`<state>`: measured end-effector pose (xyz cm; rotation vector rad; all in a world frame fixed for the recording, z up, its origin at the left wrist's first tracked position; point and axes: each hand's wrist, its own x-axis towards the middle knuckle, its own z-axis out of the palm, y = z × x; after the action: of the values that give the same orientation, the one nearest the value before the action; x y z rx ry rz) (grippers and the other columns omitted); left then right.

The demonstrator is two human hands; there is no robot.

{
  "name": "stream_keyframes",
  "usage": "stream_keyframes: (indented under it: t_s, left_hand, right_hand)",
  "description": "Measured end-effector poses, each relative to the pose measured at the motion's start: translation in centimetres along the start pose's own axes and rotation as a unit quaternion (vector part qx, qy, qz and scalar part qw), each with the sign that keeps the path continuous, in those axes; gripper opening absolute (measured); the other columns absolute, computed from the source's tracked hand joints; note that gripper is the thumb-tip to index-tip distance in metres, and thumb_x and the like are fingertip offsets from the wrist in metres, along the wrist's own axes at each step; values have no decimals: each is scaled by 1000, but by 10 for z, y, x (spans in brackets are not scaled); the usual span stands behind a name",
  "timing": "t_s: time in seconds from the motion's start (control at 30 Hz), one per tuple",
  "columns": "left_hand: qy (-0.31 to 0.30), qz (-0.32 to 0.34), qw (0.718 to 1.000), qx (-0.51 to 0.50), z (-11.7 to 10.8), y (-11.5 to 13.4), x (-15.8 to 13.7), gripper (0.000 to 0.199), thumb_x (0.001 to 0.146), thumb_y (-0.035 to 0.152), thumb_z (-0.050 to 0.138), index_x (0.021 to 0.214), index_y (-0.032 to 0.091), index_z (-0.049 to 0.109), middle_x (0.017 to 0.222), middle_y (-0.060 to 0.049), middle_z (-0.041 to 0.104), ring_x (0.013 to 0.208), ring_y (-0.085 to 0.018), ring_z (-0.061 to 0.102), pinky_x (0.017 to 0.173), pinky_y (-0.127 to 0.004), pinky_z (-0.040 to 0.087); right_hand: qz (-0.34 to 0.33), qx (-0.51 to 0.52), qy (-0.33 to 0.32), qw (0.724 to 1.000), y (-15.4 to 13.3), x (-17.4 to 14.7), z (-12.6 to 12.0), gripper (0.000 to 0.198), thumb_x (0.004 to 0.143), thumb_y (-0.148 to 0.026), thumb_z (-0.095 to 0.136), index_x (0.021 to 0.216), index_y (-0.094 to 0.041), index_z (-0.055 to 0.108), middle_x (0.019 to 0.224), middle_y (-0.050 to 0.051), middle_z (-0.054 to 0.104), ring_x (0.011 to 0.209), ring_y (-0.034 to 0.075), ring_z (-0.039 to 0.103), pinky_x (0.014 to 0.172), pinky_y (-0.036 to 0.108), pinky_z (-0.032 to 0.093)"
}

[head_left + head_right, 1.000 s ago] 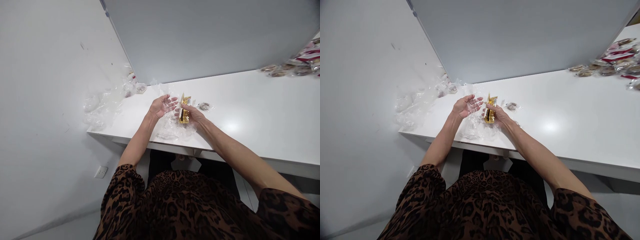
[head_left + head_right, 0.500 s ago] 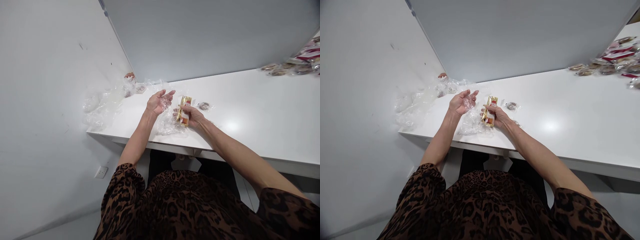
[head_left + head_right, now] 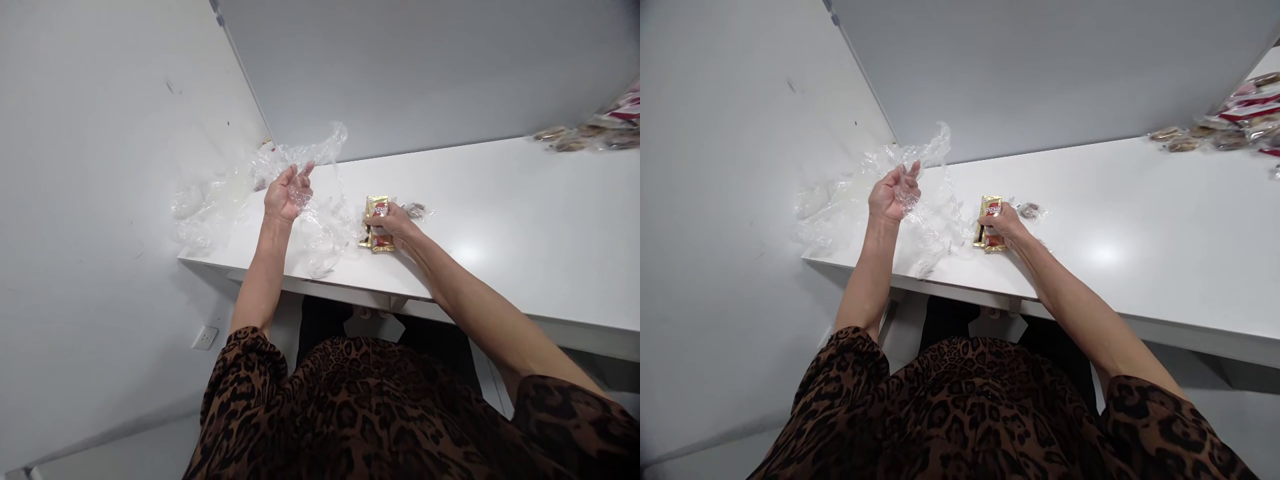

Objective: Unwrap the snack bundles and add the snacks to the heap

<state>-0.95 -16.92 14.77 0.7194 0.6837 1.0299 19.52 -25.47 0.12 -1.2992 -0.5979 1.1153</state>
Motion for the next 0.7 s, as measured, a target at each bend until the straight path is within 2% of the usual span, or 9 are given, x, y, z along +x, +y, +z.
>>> stream_keyframes:
  t_s: [0.1, 0.17, 0.23, 0.3, 0.4, 0.47, 0.53, 0.6, 0.7]
  left_hand:
    - [9, -15, 1000, -6, -15, -6, 1, 25, 103, 19, 40, 111, 18, 64, 113, -7, 77, 69, -11, 74, 48, -16, 42]
    - [10, -29, 999, -12, -22, -11, 0, 24, 103, 19, 40, 111, 18, 62, 107, -7, 78, 59, -8, 70, 46, -15, 40]
    - [4, -47, 999, -20, -26, -17, -1, 22, 103, 19, 40, 109, 17, 61, 101, -6, 78, 50, -5, 64, 45, -15, 39]
    - [-9, -65, 997, -28, -28, -24, -3, 21, 104, 19, 41, 108, 17, 61, 95, -5, 77, 46, -4, 61, 44, -15, 37]
    - [-30, -89, 995, -30, -25, -39, -6, 22, 104, 19, 42, 110, 17, 64, 98, -5, 78, 46, -4, 59, 44, -15, 37]
    - [-44, -107, 993, -19, -21, -50, -9, 23, 105, 20, 43, 112, 18, 65, 105, -5, 78, 48, -4, 59, 47, -16, 40]
    - [-63, -122, 991, 2, -18, -58, -12, 22, 105, 21, 45, 110, 17, 66, 107, -6, 78, 51, -5, 61, 50, -18, 43]
    - [-75, -122, 989, 30, -20, -60, -13, 19, 104, 22, 49, 107, 16, 67, 103, -7, 78, 56, -6, 64, 56, -19, 48]
    - [-48, -81, 993, 70, -33, -56, -9, 13, 98, 21, 61, 107, 14, 68, 91, -6, 78, 63, -9, 70, 67, -22, 56]
  right_hand:
    - [-77, -158, 58, 983, 6, 9, -10, 49, 62, -26, 87, 99, -23, 54, 90, 4, 66, 83, 26, 64, 74, 46, 60]
    - [-173, -248, 108, 947, 8, 11, -16, 46, 66, -35, 84, 101, -21, 58, 104, 10, 67, 104, 33, 62, 96, 58, 53]
    - [-270, -289, 133, 909, 9, 8, -17, 45, 74, -46, 78, 107, -19, 63, 122, 16, 64, 122, 37, 54, 110, 61, 43]
    - [-320, -266, 105, 904, 8, 1, -11, 53, 83, -60, 69, 115, -18, 65, 131, 17, 61, 129, 36, 51, 111, 58, 42]
    - [-257, -149, -4, 955, 6, -14, 7, 68, 78, -75, 70, 121, -23, 64, 130, 13, 64, 124, 31, 58, 102, 49, 50]
    - [-164, -67, -79, 981, 4, -22, 20, 72, 69, -74, 81, 120, -26, 63, 121, 9, 68, 114, 26, 64, 90, 40, 55]
    - [-103, -7, -135, 985, 1, -27, 26, 68, 61, -64, 91, 111, -25, 66, 99, 5, 70, 92, 20, 68, 74, 30, 55]
    - [-105, 41, -147, 983, -5, -29, 25, 55, 57, -53, 96, 91, -21, 68, 78, 0, 64, 68, 13, 61, 60, 24, 49]
    - [-160, 102, -72, 979, -16, -28, 10, 44, 56, -40, 97, 75, -18, 64, 73, -1, 62, 55, 6, 50, 48, 19, 42]
